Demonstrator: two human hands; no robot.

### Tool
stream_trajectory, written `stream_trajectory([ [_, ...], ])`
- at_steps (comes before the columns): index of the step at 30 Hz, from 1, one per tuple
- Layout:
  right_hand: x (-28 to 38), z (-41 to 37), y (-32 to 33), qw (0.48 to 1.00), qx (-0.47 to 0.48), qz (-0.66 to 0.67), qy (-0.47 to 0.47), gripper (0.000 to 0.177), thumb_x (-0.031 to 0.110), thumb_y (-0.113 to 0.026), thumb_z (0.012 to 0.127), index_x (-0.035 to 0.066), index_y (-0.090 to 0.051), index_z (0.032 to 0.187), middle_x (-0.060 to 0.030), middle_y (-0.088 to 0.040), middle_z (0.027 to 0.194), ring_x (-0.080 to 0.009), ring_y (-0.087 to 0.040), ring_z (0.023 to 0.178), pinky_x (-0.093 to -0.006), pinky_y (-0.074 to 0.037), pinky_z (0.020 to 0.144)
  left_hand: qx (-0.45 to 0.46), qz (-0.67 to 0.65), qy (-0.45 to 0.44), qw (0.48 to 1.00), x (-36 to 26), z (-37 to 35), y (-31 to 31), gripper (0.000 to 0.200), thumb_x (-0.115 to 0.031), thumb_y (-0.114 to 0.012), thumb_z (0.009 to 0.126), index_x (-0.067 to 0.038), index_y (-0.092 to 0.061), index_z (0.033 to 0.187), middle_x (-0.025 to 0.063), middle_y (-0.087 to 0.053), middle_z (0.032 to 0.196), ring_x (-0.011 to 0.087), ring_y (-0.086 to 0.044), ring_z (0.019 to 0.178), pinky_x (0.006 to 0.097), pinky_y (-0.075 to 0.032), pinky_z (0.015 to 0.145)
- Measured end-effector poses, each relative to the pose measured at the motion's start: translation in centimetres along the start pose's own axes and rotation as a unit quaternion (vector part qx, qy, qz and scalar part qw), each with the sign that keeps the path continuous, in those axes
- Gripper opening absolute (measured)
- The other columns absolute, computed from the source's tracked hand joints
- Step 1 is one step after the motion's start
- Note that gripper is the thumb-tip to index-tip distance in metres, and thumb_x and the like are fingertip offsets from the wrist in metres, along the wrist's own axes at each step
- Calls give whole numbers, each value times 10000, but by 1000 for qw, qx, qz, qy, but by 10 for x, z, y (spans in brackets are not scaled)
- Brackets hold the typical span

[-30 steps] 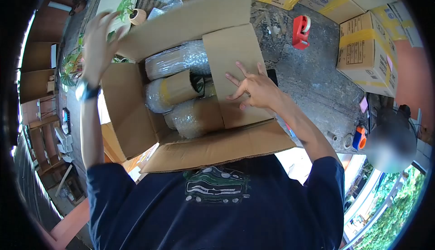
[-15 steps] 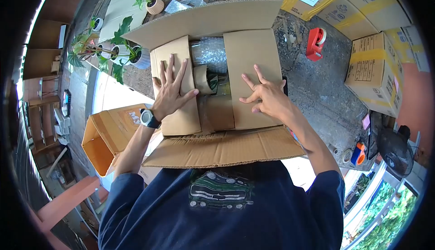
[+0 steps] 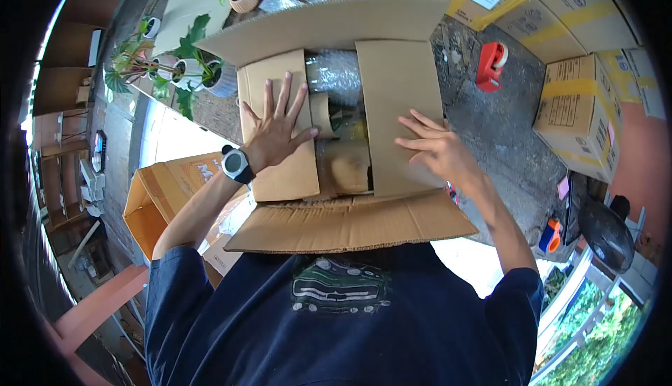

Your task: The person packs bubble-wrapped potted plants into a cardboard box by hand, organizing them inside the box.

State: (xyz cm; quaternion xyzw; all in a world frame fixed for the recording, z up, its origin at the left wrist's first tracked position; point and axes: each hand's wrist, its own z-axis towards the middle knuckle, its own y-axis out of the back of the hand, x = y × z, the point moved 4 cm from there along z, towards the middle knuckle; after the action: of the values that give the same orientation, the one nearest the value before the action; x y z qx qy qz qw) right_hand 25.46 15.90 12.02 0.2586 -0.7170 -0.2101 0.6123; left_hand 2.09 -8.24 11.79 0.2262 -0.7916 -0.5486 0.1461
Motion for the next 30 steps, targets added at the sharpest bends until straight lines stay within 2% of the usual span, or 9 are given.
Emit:
stream_trajectory([
  [7, 27, -55, -1, 966, 120, -199, -115, 731, 48, -730, 759, 240, -556, 1443, 4, -440, 1566, -285, -208, 1538, -639, -118, 1217, 45, -44, 17, 998, -12, 3, -6, 912, -600, -479, 981, -131, -29, 1620, 122, 141, 1677, 529, 117, 1491, 902, -157, 966],
  [12, -45, -74, -23, 999, -49, 0, -3, 584, 326, -770, 787, 137, -660, 1328, -90, -529, 1487, -351, -211, 1531, -599, -84, 1227, 61, -14, 26, 998, -11, 8, -4, 874, -634, -398, 995, -167, -14, 1625, 102, 152, 1678, 529, 129, 1489, 902, -146, 977],
  [18, -66, -83, -80, 935, -329, 126, 36, 642, 529, -782, 803, 16, -724, 1185, -195, -622, 1359, -415, -282, 1487, -577, -165, 1219, 133, 13, 14, 991, -9, 14, -3, 951, -644, -417, 986, -125, 79, 1611, 168, 213, 1654, 585, 146, 1460, 831, -182, 1041],
  [21, -30, -69, -78, 888, -425, 166, 58, 655, 505, -827, 767, -46, -727, 1108, -240, -651, 1290, -422, -322, 1468, -551, -272, 1190, 218, 29, 2, 976, -8, 22, 3, 992, -654, -417, 982, -109, 140, 1596, 195, 262, 1634, 607, 152, 1445, 789, -207, 1070],
  [22, -22, -68, -77, 855, -466, 226, 9, 567, 356, -915, 702, -70, -727, 1028, -255, -675, 1223, -376, -464, 1389, -476, -382, 1136, 243, 39, -7, 969, -7, 22, 9, 1001, -654, -420, 982, -103, 151, 1592, 200, 277, 1627, 614, 148, 1442, 779, -216, 1075],
  [25, -8, -72, -93, 756, -529, 380, -73, 406, 157, -924, 667, -43, -738, 968, -189, -726, 1110, -269, -640, 1174, -379, -482, 1019, 291, 69, -63, 952, 5, 24, 16, 978, -715, -288, 976, -75, 119, 1594, 256, 199, 1629, 637, 109, 1431, 763, -247, 1074],
  [26, -21, -80, -103, 748, -517, 393, -137, 351, 1, -894, 621, -23, -742, 937, -108, -747, 958, -169, -690, 932, -331, -513, 918, 300, 80, -76, 947, 8, 25, 15, 976, -743, -241, 965, -84, 101, 1599, 266, 139, 1639, 639, 90, 1434, 770, -244, 1071],
  [28, -11, -66, -96, 696, -557, 402, -211, 331, -21, -893, 602, -12, -746, 898, -63, -733, 857, -159, -686, 856, -322, -516, 872, 296, 22, -124, 947, 12, 29, 17, 996, -782, -189, 946, -74, 56, 1602, 300, 33, 1636, 630, 13, 1438, 775, -242, 1068],
  [30, -18, -67, -101, 693, -562, 376, -251, 593, -14, -922, 569, 5, -720, 1125, -105, -717, 1003, -186, -667, 939, -321, -514, 886, 273, -119, -189, 936, 18, 33, 23, 1034, -804, -179, 933, -34, 5, 1599, 348, -59, 1612, 610, -103, 1443, 773, -243, 1067],
])
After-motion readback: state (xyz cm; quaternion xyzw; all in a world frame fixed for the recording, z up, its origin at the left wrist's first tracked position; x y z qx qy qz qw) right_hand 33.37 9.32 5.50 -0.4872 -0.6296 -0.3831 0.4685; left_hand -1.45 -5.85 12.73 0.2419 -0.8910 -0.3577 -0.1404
